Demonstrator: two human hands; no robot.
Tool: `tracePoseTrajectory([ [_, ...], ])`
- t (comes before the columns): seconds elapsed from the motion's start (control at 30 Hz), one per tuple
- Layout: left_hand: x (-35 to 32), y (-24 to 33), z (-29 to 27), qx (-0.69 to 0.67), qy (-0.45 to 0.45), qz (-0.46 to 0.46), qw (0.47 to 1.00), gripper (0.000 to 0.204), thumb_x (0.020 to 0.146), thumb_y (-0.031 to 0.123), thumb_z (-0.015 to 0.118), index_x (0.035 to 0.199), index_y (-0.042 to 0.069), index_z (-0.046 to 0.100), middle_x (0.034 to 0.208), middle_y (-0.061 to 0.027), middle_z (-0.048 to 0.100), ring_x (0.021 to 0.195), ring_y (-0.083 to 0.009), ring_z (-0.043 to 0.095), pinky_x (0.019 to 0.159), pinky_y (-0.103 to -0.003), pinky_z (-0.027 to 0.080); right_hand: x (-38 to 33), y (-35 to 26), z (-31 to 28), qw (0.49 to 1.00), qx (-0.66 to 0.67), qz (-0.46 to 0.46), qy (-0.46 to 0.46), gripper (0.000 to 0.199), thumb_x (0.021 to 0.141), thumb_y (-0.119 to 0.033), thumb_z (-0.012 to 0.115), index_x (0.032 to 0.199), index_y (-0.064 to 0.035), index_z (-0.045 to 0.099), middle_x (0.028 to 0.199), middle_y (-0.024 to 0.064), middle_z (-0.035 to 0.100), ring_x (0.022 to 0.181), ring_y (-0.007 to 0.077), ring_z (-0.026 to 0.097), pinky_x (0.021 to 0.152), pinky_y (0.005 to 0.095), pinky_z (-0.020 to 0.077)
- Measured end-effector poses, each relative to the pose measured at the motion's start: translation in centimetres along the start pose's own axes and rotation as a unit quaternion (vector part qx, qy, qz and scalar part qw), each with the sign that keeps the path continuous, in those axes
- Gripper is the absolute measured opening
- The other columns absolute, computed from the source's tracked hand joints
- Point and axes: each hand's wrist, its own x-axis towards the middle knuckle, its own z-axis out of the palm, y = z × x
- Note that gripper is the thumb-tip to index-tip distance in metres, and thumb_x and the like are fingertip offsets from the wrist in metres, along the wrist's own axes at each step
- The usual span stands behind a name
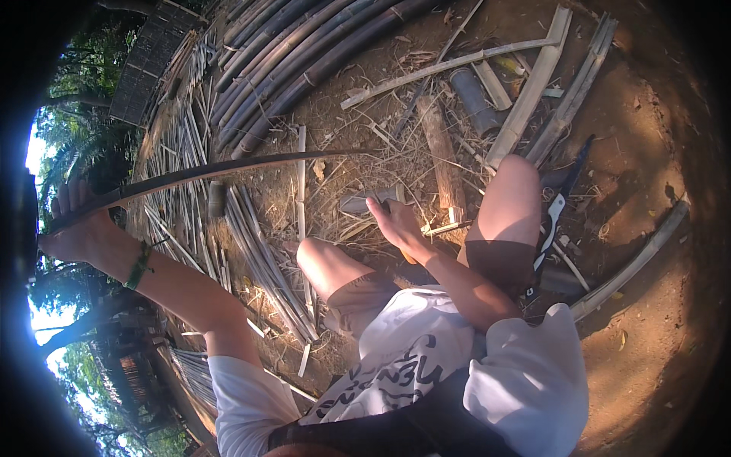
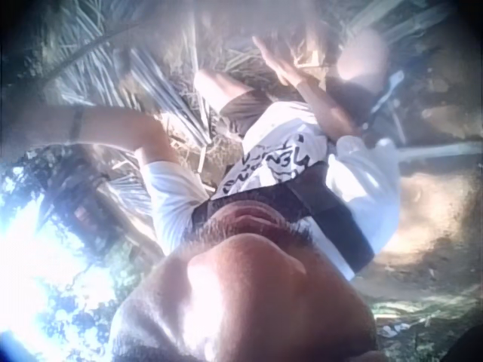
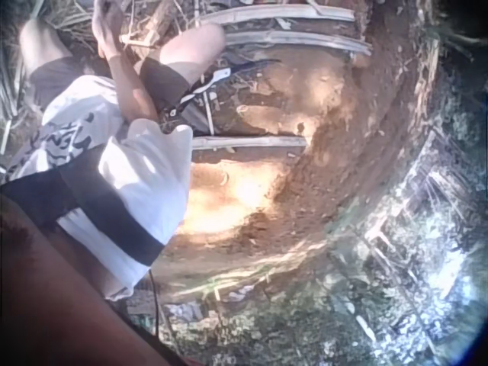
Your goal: The person shaves a long strip of bamboo using a large knife, turning the strip over and working on different sides while sitting outdoors.
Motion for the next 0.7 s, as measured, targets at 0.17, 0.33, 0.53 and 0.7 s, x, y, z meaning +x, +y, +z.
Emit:
tracePoseTrajectory([
  [0.17,-0.4,0.6,-1.7,-0.163,-0.202,-0.019,0.965,0.054,0.077,0.059,0.049,0.073,0.005,0.045,0.060,-0.0069,0.034,0.053,-0.0152,0.031,0.052,-0.027,0.028,-3.8,-6.7,1.4,0.988,0.015,-0.146,-0.053,0.062,0.094,-0.058,0.050,0.085,0.0023,0.063,0.067,0.0179,0.061,0.065,0.0313,0.060,0.063,0.0423,0.0435],
  [0.33,1.3,1.5,-4.1,-0.154,-0.274,-0.073,0.947,0.049,0.074,0.056,0.059,0.070,0.009,0.045,0.061,-0.0031,0.037,0.055,-0.0143,0.035,0.053,-0.028,0.029,-4.3,-8.2,3.2,0.970,0.006,-0.238,-0.054,0.055,0.096,-0.053,0.052,0.082,-0.0009,0.063,0.061,0.0132,0.056,0.056,0.0244,0.054,0.056,0.0402,0.0407],
  [0.53,0.2,1.4,-4.9,-0.177,-0.273,-0.095,0.941,0.042,0.073,0.046,0.070,0.072,0.012,0.044,0.061,0.0018,0.039,0.054,-0.0112,0.036,0.053,-0.025,0.030,-1.7,-5.1,3.0,0.989,-0.014,-0.145,-0.016,0.066,0.093,-0.062,0.050,0.078,0.0001,0.063,0.060,0.0170,0.058,0.055,0.0301,0.056,0.055,0.0441,0.0425],
  [0.7,-0.7,1.5,-5.5,-0.220,-0.357,-0.094,0.903,0.047,0.067,0.044,0.083,0.071,0.019,0.044,0.054,0.0097,0.043,0.048,-0.0045,0.040,0.052,-0.020,0.030,-1.8,-6.4,2.6,0.994,0.004,-0.098,-0.057,0.062,0.095,-0.058,0.051,0.077,0.0007,0.061,0.063,0.0180,0.058,0.056,0.0267,0.056,0.057,0.0440,0.0426],
])
